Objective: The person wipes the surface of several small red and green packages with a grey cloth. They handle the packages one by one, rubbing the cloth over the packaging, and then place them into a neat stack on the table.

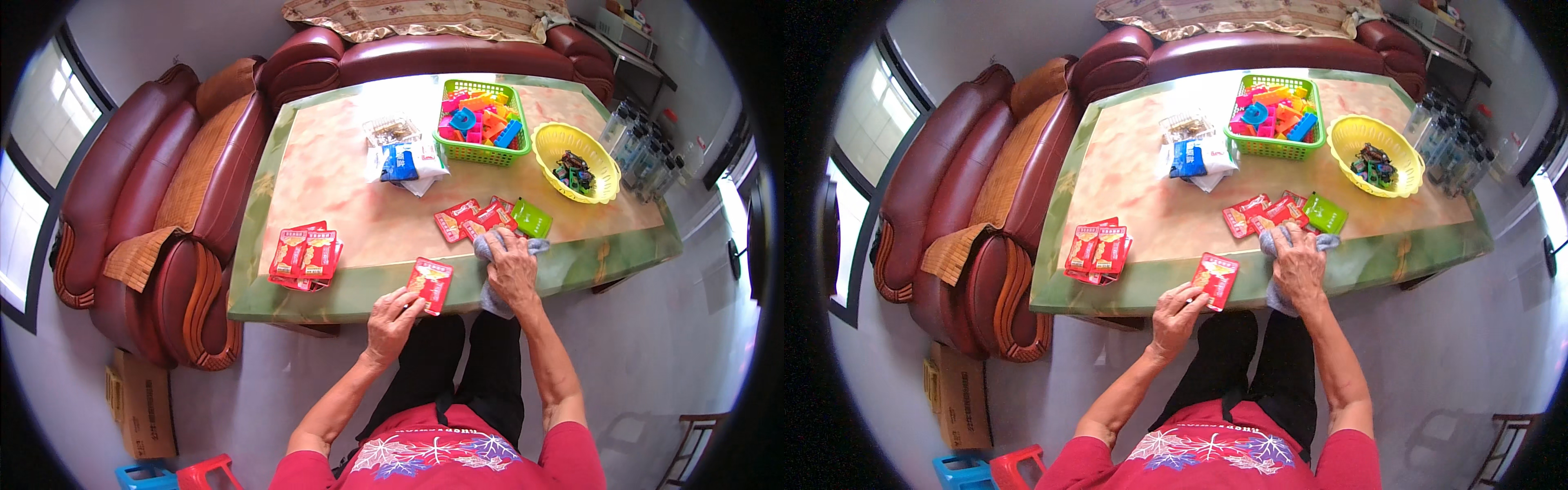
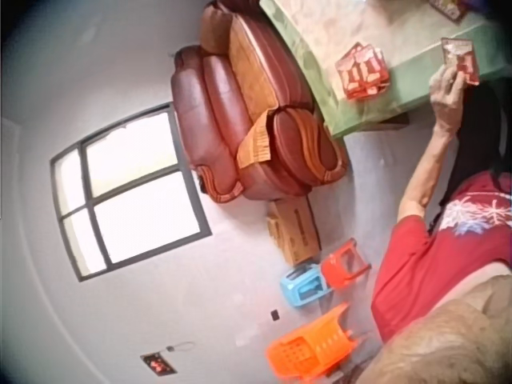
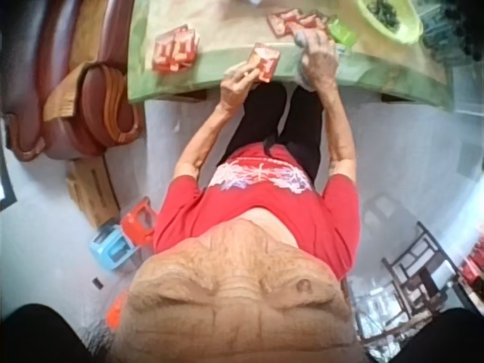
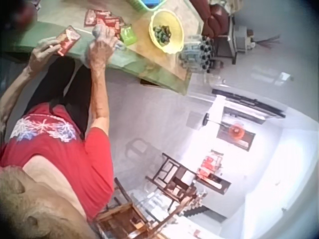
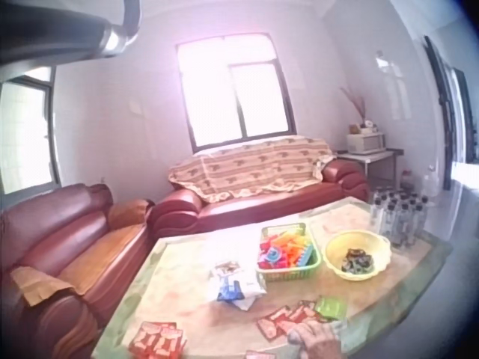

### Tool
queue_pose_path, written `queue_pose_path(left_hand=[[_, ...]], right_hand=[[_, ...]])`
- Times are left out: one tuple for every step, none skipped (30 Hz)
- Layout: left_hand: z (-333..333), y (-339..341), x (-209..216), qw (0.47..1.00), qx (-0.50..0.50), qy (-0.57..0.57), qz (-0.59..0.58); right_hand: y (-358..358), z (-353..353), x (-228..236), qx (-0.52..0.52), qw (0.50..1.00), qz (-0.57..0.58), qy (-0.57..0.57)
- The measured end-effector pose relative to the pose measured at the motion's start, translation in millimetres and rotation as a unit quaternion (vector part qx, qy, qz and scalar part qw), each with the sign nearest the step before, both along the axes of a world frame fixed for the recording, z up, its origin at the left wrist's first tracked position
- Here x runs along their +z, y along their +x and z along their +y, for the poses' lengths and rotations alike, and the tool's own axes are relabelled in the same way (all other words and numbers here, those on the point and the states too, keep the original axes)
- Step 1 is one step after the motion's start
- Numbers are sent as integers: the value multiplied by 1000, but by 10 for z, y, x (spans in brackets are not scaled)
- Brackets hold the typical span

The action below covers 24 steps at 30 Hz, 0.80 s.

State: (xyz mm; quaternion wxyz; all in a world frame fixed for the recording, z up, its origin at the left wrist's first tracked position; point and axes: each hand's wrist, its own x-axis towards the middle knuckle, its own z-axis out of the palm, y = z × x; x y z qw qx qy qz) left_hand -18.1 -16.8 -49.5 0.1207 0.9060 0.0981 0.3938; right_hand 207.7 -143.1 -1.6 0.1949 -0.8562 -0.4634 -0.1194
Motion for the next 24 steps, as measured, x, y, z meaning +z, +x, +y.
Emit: queue_pose_path(left_hand=[[-17, 29, -2, 1000, -2, 4, 3], [-48, 75, -19, 1000, -7, 5, 5], [-65, 80, -48, 1000, 0, -2, 1], [-73, 62, -81, 1000, 1, -6, 6], [-62, 43, -108, 1000, -1, -8, 10], [-55, 33, -126, 1000, -5, -11, 12], [-58, 22, -144, 1000, -4, -12, -8], [-55, 14, -156, 1000, -5, -17, -18], [-54, 9, -172, 999, -5, -22, -28], [-56, 7, -187, 999, -5, -28, -38], [-59, 8, -188, 999, -7, -26, -34], [-63, 11, -186, 999, -2, -24, -35], [-68, 13, -181, 999, 2, -22, -35], [-65, 27, -174, 999, 5, -18, -39], [-67, 32, -179, 999, 8, -14, -34], [-76, 42, -177, 999, 9, -13, -34], [-73, 45, -165, 999, 12, -10, -34], [-77, 48, -158, 999, 14, -7, -34], [-88, 55, -161, 999, 18, -4, -30], [-91, 62, -166, 999, 24, -1, -25], [-95, 66, -167, 999, 30, 2, -21], [-102, 64, -163, 999, 34, 1, -22], [-118, 74, -161, 999, 38, -2, -24], [-129, 71, -161, 999, 45, -4, -26]], right_hand=[[-56, 4, 22, -16, 999, 0, 47], [-121, 5, -3, 12, 993, 0, 115], [-253, 40, 27, 67, 989, 20, 128], [-401, 93, 61, 123, 982, 41, 141], [-537, 151, 11, 171, 975, 53, 133], [-649, 194, -58, 218, 966, 63, 125], [-731, 225, -162, 237, 961, 71, 121], [-794, 282, -212, 260, 955, 80, 119], [-817, 318, -240, 244, 957, 86, 130], [-805, 346, -252, 232, 962, 86, 117], [-791, 400, -236, 220, 966, 88, 105], [-775, 459, -224, 207, 970, 89, 93], [-756, 527, -231, 200, 972, 85, 92], [-724, 587, -249, 186, 975, 93, 79], [-676, 650, -292, 161, 980, 82, 86], [-622, 719, -352, 135, 984, 71, 93], [-591, 789, -353, 111, 987, 60, 102], [-579, 836, -325, 81, 990, 54, 104], [-568, 847, -346, 70, 991, 39, 108], [-556, 857, -355, 62, 991, 24, 113], [-540, 823, -358, 104, 988, 25, 115], [-527, 752, -353, 145, 982, 25, 116], [-519, 669, -331, 186, 975, 24, 116], [-560, 572, -291, 210, 971, 28, 106]])
